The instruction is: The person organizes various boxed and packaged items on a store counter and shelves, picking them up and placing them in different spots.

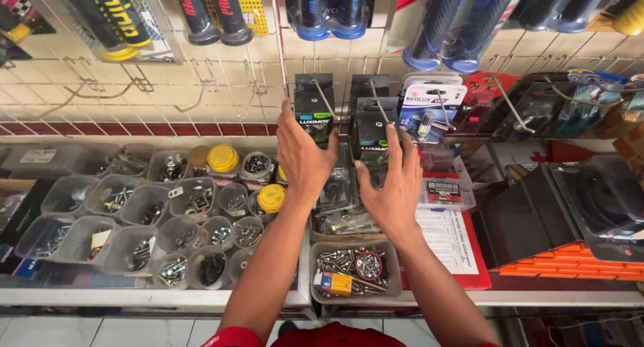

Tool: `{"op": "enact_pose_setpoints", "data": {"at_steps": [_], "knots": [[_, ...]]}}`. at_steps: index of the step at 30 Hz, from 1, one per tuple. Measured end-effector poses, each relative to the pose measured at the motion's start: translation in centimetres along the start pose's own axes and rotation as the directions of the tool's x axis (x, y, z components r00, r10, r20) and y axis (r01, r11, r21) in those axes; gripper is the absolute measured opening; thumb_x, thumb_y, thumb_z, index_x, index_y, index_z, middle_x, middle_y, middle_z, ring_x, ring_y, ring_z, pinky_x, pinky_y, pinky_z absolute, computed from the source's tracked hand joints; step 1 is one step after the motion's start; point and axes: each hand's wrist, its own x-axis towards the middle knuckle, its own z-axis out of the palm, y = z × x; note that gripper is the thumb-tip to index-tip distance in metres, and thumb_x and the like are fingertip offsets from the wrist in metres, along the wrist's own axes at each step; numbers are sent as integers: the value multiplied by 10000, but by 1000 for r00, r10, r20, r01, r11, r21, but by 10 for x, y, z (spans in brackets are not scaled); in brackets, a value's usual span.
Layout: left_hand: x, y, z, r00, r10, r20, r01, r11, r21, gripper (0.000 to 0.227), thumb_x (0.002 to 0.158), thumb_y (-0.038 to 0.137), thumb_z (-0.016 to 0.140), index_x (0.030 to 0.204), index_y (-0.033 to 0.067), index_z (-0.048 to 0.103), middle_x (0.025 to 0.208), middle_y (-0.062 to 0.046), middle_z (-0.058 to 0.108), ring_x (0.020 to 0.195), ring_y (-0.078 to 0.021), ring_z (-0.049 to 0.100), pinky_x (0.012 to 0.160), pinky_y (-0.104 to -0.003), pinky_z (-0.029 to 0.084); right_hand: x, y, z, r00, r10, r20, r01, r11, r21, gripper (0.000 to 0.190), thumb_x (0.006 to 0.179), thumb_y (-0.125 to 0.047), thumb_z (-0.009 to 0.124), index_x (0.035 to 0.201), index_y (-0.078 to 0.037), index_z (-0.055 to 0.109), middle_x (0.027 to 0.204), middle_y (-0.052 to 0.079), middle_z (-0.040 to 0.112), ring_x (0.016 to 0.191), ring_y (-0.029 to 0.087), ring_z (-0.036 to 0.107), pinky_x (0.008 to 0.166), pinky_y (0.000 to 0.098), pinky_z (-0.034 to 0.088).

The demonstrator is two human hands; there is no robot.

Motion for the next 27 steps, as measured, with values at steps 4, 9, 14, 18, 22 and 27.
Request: {"op": "enact_pose_setpoints", "data": {"at_steps": [4, 9, 14, 18, 22, 27], "knots": [[-1, 2, -4, 1000, -10, 17, 10, 1000, 5, 1033, 748, 224, 912, 1509, -41, 265, 1336, -273, 530, 1187, -459, 558, 956, -505, 478, -5, -5, -10, 999, -26, -30, 25, 999, -24, 831, 868, -189, 816, 1553, -5, 384, 1492, 264, 472, 1360, 442, 482, 1074, 514, 408], [-11, 5, -12, 1000, -8, -15, 8, 999, 37, 1021, 756, 252, 890, 1507, -51, 269, 1368, -298, 510, 1231, -474, 534, 1010, -520, 456, -21, -11, -23, 991, -55, -121, 59, 998, 30, 756, 899, -175, 794, 1523, 29, 418, 1471, 261, 471, 1370, 424, 484, 1139, 513, 419], [-47, 6, -32, 1000, -11, -26, 14, 991, 130, 914, 835, 278, 818, 1521, -71, 326, 1388, -292, 499, 1279, -472, 516, 1060, -527, 434, -38, -19, -27, 991, -105, 84, 88, 978, 190, 549, 910, -141, 747, 1404, -28, 534, 1387, 200, 574, 1285, 394, 567, 1111, 474, 459], [-73, 7, -48, 994, -86, 61, 68, 967, 247, 790, 839, 258, 788, 1471, -29, 410, 1414, -257, 507, 1316, -453, 493, 1083, -536, 395, -40, -27, -15, 924, -165, 344, 88, 970, 227, 557, 859, -139, 730, 1385, -44, 573, 1429, 208, 557, 1255, 432, 546, 1079, 512, 424], [-94, 6, -74, 992, -75, 99, 31, 924, 381, 757, 827, 232, 756, 1459, -20, 426, 1452, -259, 486, 1365, -445, 447, 1116, -550, 356, -47, -30, -7, 861, -267, 433, 104, 925, 365, 552, 890, -127, 664, 1420, -37, 540, 1500, 228, 500, 1337, 440, 500, 1106, 508, 401], [-127, 12, -109, 982, -159, 98, 93, 871, 483, 765, 824, 222, 744, 1476, -19, 424, 1504, -253, 451, 1418, -430, 404, 1157, -582, 299, -66, -38, 1, 812, -359, 460, 117, 872, 475, 558, 945, -113, 605, 1479, -6, 484, 1536, 250, 464, 1404, 450, 449, 1161, 506, 357]]}}
